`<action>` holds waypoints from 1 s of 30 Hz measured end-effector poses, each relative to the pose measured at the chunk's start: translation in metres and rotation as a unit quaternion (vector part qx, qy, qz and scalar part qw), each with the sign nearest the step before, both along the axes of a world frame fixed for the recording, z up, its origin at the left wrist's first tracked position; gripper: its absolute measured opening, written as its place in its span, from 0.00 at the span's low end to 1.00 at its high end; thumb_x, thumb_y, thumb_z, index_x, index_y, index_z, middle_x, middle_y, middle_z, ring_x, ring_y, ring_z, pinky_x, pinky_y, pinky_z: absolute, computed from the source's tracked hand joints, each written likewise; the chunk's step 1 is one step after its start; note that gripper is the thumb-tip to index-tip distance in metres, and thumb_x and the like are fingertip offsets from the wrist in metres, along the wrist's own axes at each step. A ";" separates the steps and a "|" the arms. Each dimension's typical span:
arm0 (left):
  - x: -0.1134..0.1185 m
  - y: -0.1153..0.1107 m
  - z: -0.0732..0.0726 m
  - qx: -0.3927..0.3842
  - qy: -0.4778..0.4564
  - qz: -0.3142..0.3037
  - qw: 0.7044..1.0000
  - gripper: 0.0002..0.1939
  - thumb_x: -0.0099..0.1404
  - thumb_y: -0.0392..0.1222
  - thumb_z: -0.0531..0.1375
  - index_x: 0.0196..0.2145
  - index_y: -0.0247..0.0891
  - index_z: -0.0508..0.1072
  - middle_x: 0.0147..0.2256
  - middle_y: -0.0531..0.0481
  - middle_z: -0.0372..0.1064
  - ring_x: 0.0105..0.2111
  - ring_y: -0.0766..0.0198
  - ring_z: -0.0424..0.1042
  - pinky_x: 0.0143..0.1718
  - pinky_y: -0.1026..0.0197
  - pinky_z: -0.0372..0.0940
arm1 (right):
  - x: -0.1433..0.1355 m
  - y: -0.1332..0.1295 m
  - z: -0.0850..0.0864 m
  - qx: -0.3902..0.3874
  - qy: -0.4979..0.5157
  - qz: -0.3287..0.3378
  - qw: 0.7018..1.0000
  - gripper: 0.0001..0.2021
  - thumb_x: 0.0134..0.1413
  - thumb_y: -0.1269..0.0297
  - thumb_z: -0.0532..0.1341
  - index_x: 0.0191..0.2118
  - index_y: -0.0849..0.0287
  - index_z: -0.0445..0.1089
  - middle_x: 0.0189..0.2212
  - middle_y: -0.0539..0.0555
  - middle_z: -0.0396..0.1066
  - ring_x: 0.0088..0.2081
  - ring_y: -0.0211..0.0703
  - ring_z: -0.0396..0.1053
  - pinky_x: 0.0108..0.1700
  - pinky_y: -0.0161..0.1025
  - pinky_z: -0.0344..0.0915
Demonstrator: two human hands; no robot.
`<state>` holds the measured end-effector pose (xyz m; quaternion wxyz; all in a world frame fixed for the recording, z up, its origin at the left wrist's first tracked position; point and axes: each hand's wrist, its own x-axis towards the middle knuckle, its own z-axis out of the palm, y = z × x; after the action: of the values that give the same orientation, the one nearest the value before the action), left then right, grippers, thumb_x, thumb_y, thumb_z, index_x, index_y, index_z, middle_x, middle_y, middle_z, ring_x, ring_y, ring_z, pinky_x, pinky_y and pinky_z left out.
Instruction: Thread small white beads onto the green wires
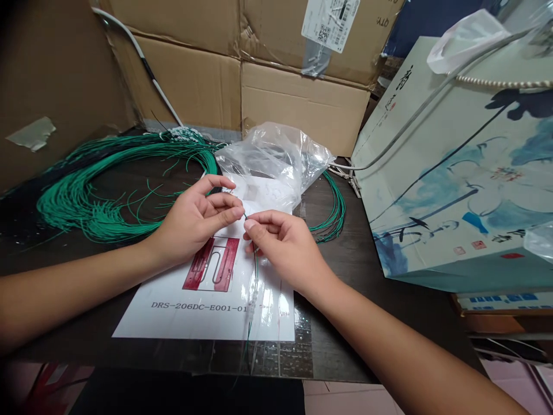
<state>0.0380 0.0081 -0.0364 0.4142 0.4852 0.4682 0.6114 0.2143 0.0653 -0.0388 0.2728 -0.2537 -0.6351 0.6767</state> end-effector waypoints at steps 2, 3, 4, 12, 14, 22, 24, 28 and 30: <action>0.002 -0.002 0.001 0.009 0.013 -0.016 1.000 0.17 0.61 0.31 0.65 0.44 0.40 0.63 0.29 0.55 0.73 0.30 0.69 0.74 0.33 0.66 0.66 | 0.000 -0.001 -0.001 0.028 0.001 -0.008 1.000 0.12 0.59 0.55 0.66 0.35 0.60 0.75 0.26 0.50 0.73 0.27 0.33 0.69 0.32 0.33 0.66; 0.003 -0.003 0.001 0.011 0.014 -0.021 1.000 0.17 0.61 0.31 0.64 0.44 0.40 0.63 0.29 0.55 0.74 0.29 0.69 0.74 0.33 0.67 0.66 | 0.001 -0.001 -0.001 0.038 0.001 -0.015 0.999 0.12 0.60 0.56 0.66 0.34 0.60 0.75 0.25 0.50 0.73 0.26 0.33 0.69 0.31 0.33 0.65; 0.003 -0.003 0.000 0.012 0.014 -0.024 1.000 0.17 0.62 0.31 0.64 0.44 0.40 0.63 0.29 0.55 0.74 0.29 0.70 0.74 0.32 0.67 0.65 | 0.001 -0.002 -0.001 0.042 0.001 -0.023 0.999 0.12 0.60 0.56 0.66 0.34 0.60 0.75 0.25 0.50 0.73 0.26 0.34 0.69 0.31 0.33 0.65; 0.003 -0.004 0.000 0.017 0.023 -0.034 0.999 0.16 0.62 0.32 0.65 0.44 0.40 0.64 0.30 0.55 0.73 0.30 0.70 0.72 0.32 0.68 0.65 | 0.001 -0.004 0.000 0.044 -0.001 -0.050 0.998 0.11 0.59 0.58 0.66 0.31 0.60 0.73 0.22 0.49 0.72 0.25 0.34 0.69 0.31 0.33 0.64; 0.003 -0.005 0.000 0.018 0.036 -0.037 0.998 0.16 0.61 0.33 0.65 0.44 0.40 0.64 0.31 0.55 0.72 0.31 0.70 0.72 0.34 0.67 0.66 | 0.000 -0.004 0.000 0.045 -0.008 -0.054 0.998 0.11 0.58 0.58 0.66 0.31 0.60 0.73 0.22 0.49 0.72 0.25 0.34 0.68 0.30 0.33 0.63; 0.003 -0.005 -0.003 0.028 0.098 -0.026 0.994 0.11 0.61 0.36 0.66 0.41 0.38 0.71 0.33 0.52 0.73 0.35 0.67 0.72 0.38 0.63 0.67 | -0.001 -0.003 0.002 0.062 -0.029 -0.066 0.995 0.10 0.56 0.60 0.66 0.29 0.61 0.73 0.20 0.49 0.70 0.22 0.33 0.65 0.27 0.33 0.61; 0.003 -0.005 -0.003 0.028 0.113 -0.013 0.993 0.07 0.61 0.37 0.66 0.37 0.37 0.74 0.34 0.51 0.73 0.35 0.66 0.72 0.38 0.63 0.66 | -0.001 -0.002 0.003 0.065 -0.031 -0.066 0.995 0.09 0.55 0.62 0.66 0.29 0.61 0.72 0.20 0.49 0.70 0.22 0.33 0.65 0.27 0.32 0.61; 0.001 -0.005 -0.002 0.008 0.119 0.000 0.993 0.03 0.59 0.38 0.67 0.31 0.37 0.76 0.31 0.50 0.73 0.32 0.65 0.71 0.33 0.62 0.65 | -0.001 -0.001 0.003 0.063 -0.025 -0.064 0.996 0.08 0.54 0.63 0.67 0.29 0.61 0.72 0.20 0.49 0.70 0.23 0.34 0.67 0.28 0.33 0.63; 0.000 -0.004 -0.003 0.010 0.120 0.000 0.993 0.03 0.59 0.38 0.67 0.31 0.37 0.77 0.32 0.49 0.74 0.33 0.64 0.71 0.34 0.62 0.66 | -0.001 0.000 0.002 0.066 -0.024 -0.060 0.996 0.08 0.55 0.61 0.67 0.30 0.61 0.72 0.21 0.49 0.71 0.24 0.34 0.67 0.29 0.33 0.64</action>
<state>0.0383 0.0038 -0.0391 0.3501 0.5594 0.5079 0.5536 0.2135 0.0648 -0.0364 0.3137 -0.2894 -0.6684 0.6092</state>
